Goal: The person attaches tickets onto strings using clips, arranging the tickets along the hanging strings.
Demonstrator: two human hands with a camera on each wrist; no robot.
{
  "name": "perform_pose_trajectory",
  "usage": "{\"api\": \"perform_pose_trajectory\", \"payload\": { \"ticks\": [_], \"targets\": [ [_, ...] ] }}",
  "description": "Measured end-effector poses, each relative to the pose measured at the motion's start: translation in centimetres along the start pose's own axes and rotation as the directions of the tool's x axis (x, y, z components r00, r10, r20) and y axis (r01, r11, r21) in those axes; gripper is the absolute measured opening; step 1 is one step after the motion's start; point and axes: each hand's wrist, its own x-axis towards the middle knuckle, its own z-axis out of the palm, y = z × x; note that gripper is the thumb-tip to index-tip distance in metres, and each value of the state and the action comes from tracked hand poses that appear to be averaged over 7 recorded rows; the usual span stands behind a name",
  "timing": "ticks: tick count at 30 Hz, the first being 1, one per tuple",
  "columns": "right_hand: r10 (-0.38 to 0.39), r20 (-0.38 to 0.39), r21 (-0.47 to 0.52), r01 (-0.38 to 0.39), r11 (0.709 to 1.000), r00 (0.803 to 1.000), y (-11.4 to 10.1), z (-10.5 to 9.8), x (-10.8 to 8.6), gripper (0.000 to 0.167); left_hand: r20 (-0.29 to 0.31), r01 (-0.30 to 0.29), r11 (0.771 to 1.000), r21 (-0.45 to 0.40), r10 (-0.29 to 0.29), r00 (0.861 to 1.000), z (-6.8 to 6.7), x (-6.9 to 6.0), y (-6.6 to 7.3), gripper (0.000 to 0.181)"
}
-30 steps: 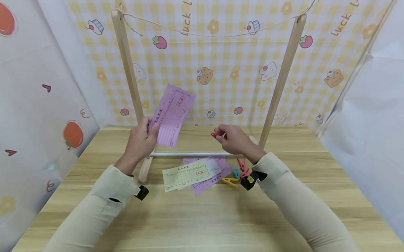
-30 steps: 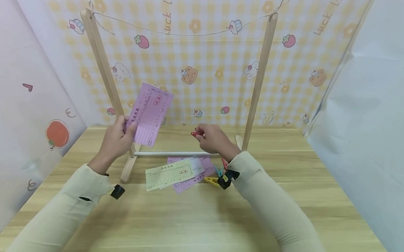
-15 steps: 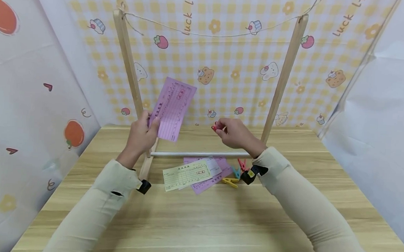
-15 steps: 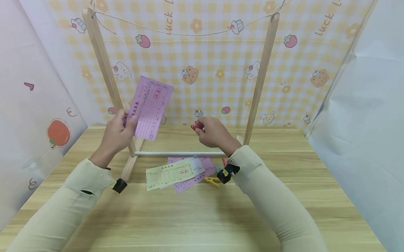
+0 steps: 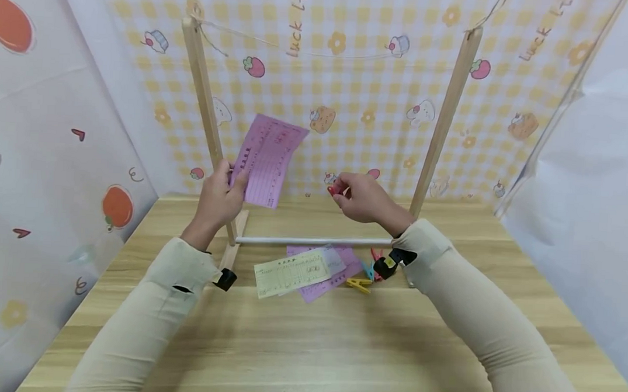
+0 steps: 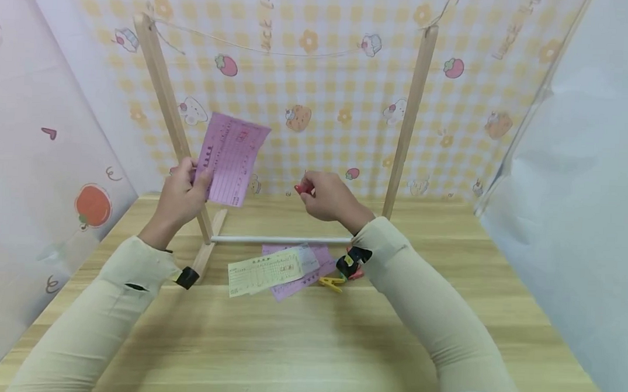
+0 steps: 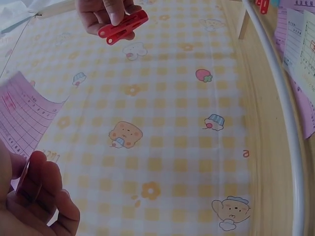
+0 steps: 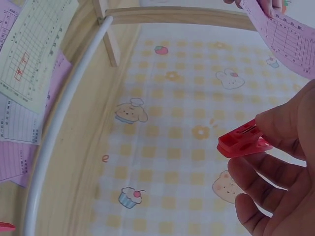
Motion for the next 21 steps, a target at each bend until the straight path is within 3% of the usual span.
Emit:
{"api": "perform_pose_trajectory", "payload": {
  "ticks": [13, 21],
  "targets": [
    [0.015, -0.016, -0.032, -0.015, 0.999, 1.0, -0.9, -1.4, 0.8, 0.007, -0.046, 0.015, 0.999, -0.031, -0.017, 0.999, -0.8, 1.4, 0.2, 0.032],
    [-0.041, -0.056, -0.025, 0.04, 0.999, 0.998, -1.5, -2.0, 1.3, 0.006, -0.068, 0.015, 0.998, -0.061, -0.019, 0.997, -1.1, 1.8, 0.7, 0.03]
  ]
}}
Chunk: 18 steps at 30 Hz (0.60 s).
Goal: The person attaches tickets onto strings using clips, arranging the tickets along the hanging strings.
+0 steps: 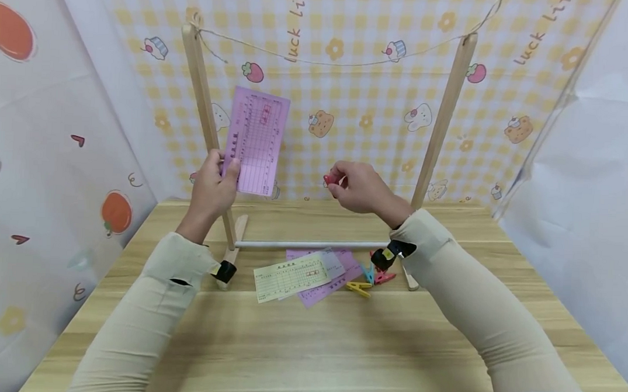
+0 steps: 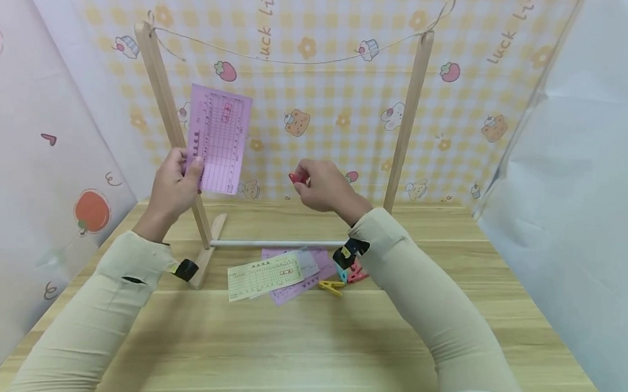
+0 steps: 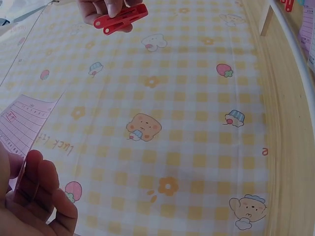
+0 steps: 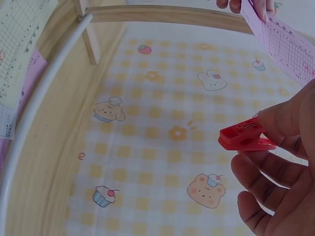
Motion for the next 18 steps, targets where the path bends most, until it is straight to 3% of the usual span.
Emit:
{"api": "perform_pose_trajectory", "payload": {
  "ticks": [5, 11, 18],
  "targets": [
    [-0.004, -0.011, -0.011, 0.004, 1.0, 1.0, -0.3, -0.5, 0.4, 0.007, -0.018, -0.008, 1.0, 0.003, 0.008, 1.0, 0.0, 0.4, 0.5, 0.031],
    [0.037, 0.006, 0.009, -0.037, 0.999, 0.999, -0.8, -1.3, 0.8, 0.008, -0.015, 0.026, 1.0, 0.001, -0.026, 1.0, 0.0, 0.8, 0.9, 0.033],
    [0.024, 0.005, 0.027, -0.024, 0.999, 1.0, -1.4, -2.0, 1.4, 0.008, -0.011, 0.036, 0.999, 0.01, -0.036, 0.999, -0.5, 1.0, 1.2, 0.036]
  ]
}}
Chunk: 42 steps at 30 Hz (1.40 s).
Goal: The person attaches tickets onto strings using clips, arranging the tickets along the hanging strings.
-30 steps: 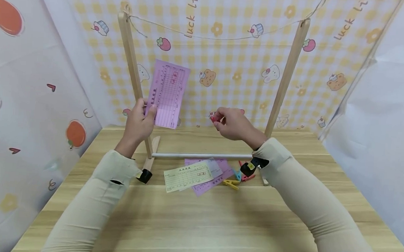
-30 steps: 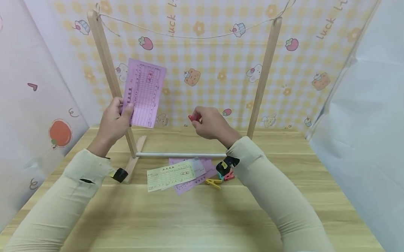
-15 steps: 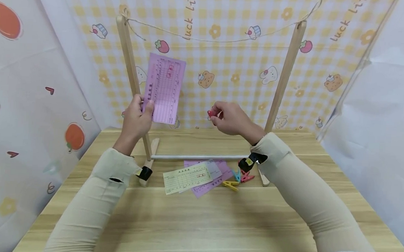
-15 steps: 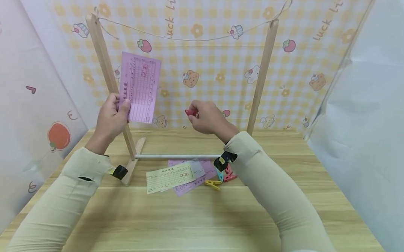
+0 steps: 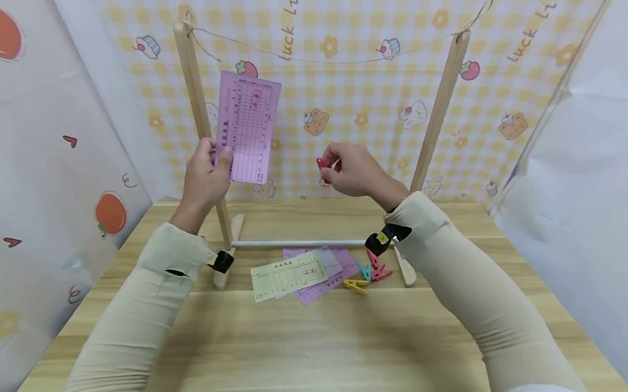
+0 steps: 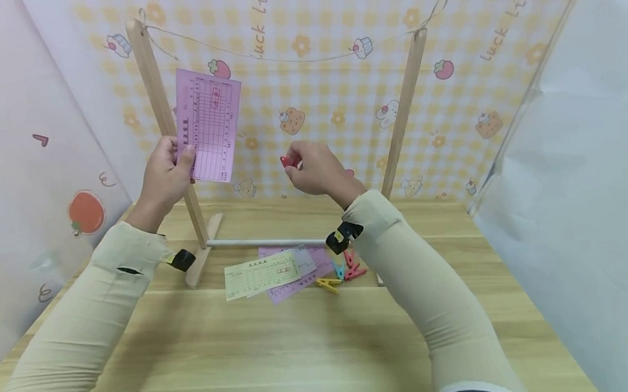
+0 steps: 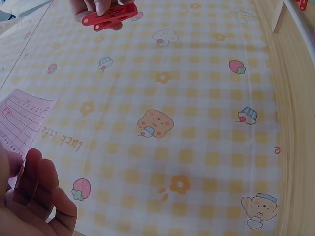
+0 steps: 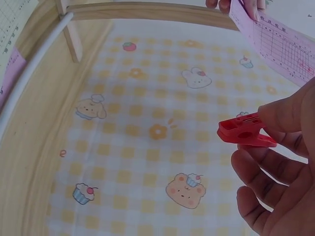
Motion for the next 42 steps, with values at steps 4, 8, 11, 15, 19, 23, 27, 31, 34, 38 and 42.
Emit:
{"api": "perform_pose_trajectory", "payload": {
  "ticks": [4, 8, 11, 15, 19, 23, 27, 31, 34, 38, 42],
  "targets": [
    [-0.003, -0.032, -0.01, 0.002, 1.0, 0.999, -0.3, -0.6, 0.3, 0.008, -0.002, 0.003, 1.0, -0.009, -0.003, 1.0, 0.0, 0.3, 0.0, 0.036],
    [-0.002, -0.056, -0.013, 0.001, 1.0, 0.998, -0.7, -1.1, 0.5, 0.009, -0.011, 0.018, 1.0, -0.02, -0.019, 1.0, 0.0, 0.7, 0.1, 0.036],
    [-0.007, -0.061, -0.003, 0.007, 1.0, 0.998, -0.9, -1.4, 0.8, 0.01, -0.017, 0.044, 0.998, -0.035, -0.044, 0.999, -0.1, 0.9, 0.1, 0.035],
    [-0.017, -0.068, 0.009, 0.017, 1.0, 0.998, -1.4, -1.6, 1.2, 0.01, -0.025, 0.053, 0.997, -0.064, -0.055, 0.998, 0.0, 1.1, 0.0, 0.032],
    [-0.01, -0.064, 0.021, 0.011, 1.0, 0.998, -1.9, -1.9, 1.6, 0.01, -0.032, 0.049, 0.995, -0.09, -0.052, 0.998, 0.0, 1.4, 0.1, 0.031],
    [-0.007, -0.056, 0.019, 0.008, 1.0, 0.998, -2.4, -2.1, 2.0, 0.008, -0.027, 0.06, 0.992, -0.114, -0.063, 0.998, -0.1, 1.5, 0.2, 0.031],
    [-0.017, -0.05, 0.019, 0.018, 1.0, 0.999, -2.8, -2.3, 2.4, 0.007, -0.01, 0.068, 0.987, -0.146, -0.07, 0.998, -0.2, 1.5, 0.3, 0.032],
    [-0.021, -0.049, 0.02, 0.022, 1.0, 0.999, -3.2, -2.7, 2.7, 0.008, 0.002, 0.07, 0.978, -0.195, -0.071, 0.997, -0.1, 1.7, 0.5, 0.027],
    [-0.028, -0.054, 0.01, 0.028, 1.0, 0.998, -3.5, -3.0, 2.9, 0.01, -0.006, 0.063, 0.971, -0.23, -0.067, 0.998, -0.1, 1.7, 0.7, 0.023],
    [-0.025, -0.059, 0.02, 0.026, 0.999, 0.998, -3.8, -3.4, 3.1, 0.011, -0.018, 0.06, 0.964, -0.261, -0.067, 0.998, -0.2, 1.4, 0.8, 0.021],
    [-0.032, -0.073, 0.026, 0.034, 0.999, 0.997, -4.0, -3.5, 3.3, 0.01, -0.019, 0.066, 0.958, -0.279, -0.075, 0.997, -0.2, 1.2, 0.7, 0.019]
  ]
}}
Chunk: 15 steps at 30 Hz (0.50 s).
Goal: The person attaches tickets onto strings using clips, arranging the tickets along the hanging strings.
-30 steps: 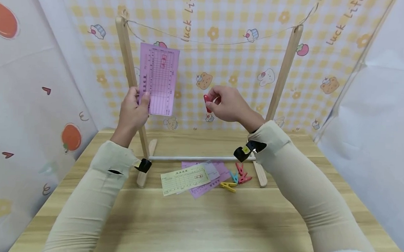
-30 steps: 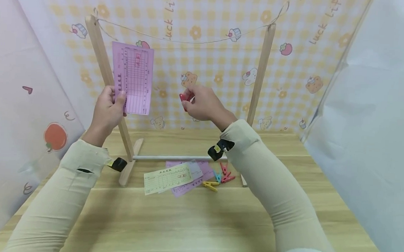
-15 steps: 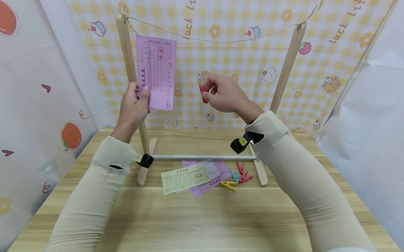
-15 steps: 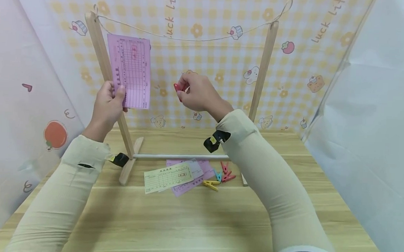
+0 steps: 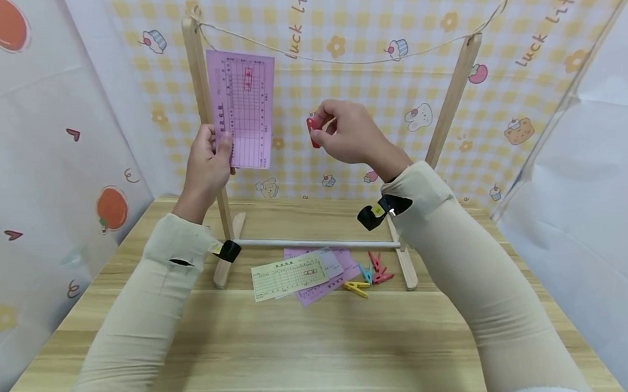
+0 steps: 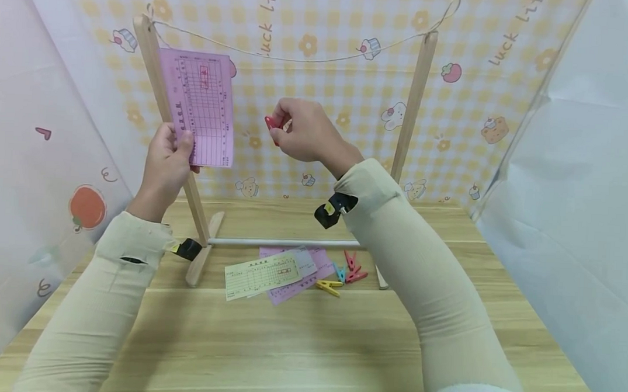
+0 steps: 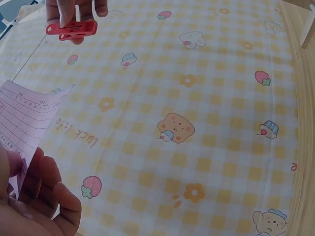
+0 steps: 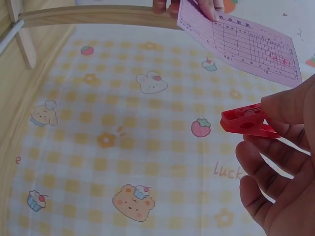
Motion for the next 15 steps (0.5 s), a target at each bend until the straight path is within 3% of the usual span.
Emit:
{"api": "perform_pose_trajectory", "payload": {
  "ticks": [15],
  "targets": [
    [-0.063, -0.053, 0.04, 0.065, 0.997, 0.997, -0.4, 0.4, 1.1, 0.01, 0.013, 0.011, 0.997, -0.071, -0.01, 1.0, 0.0, 0.8, 1.4, 0.02]
  ]
}}
